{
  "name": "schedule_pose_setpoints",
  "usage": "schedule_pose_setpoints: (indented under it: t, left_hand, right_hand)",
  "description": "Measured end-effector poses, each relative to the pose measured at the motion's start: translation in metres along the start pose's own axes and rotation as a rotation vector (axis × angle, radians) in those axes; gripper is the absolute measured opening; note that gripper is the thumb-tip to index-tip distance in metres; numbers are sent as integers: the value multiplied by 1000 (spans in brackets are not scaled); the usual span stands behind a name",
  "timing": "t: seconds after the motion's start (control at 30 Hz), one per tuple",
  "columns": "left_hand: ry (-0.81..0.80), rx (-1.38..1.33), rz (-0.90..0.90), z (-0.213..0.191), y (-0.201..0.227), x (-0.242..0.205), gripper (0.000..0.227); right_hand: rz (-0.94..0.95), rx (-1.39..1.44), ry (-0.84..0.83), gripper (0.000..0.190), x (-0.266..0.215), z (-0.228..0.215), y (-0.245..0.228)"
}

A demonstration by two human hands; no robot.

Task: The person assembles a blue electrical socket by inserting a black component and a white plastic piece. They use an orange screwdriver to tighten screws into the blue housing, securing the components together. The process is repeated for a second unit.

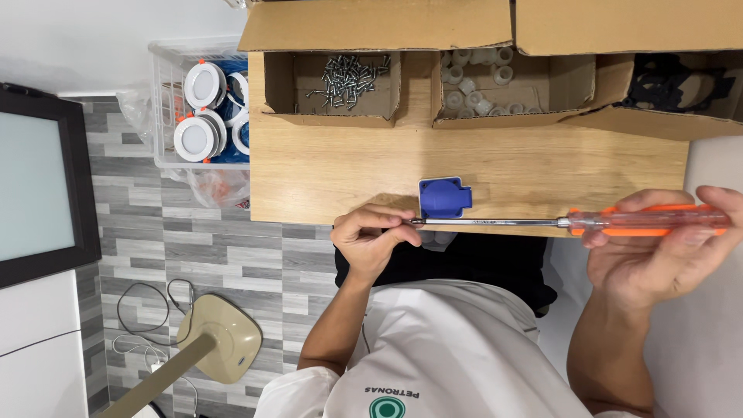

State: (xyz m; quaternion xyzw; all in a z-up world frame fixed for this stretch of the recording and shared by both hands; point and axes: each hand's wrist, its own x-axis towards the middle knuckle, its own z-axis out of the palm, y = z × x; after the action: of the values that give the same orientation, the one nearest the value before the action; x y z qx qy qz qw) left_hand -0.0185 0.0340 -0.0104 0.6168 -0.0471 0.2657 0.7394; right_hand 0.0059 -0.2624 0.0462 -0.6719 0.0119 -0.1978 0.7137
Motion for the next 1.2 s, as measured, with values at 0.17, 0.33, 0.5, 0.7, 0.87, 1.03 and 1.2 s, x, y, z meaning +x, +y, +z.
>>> schedule_pose_setpoints:
  t: [0.17, 0.33, 0.5, 0.7, 0.87, 1.03, 1.2]
  left_hand:
    - [-2, -37, 25, 4, 2, 0, 23]
    - [9, -15, 14, 6, 1, -5, 22]
    - [37, -80, 27, 11, -2, -6, 24]
    - [-5, -102, 38, 20, -1, -7, 24]
    - [-36, -13, 89, 24, -3, -6, 32]
    - [-222, 65, 228, 30, 20, 34, 56]
    - [-380, 294, 108, 22, 20, 44, 88]
  right_hand:
    - [-21, 44, -49, 36, -1, 2, -1]
    - [-36, 14, -26, 39, -4, 1, 2]
    - [-169, -45, -28, 35, -2, -5, 12]
    - [-180, 88, -236, 36, 13, -30, 18]
    - [-173, 63, -449, 57, 40, -37, -6]
    - [-176, -283, -378, 88, 58, -15, -51]
    - [-232, -372, -482, 70, 90, -10, -60]
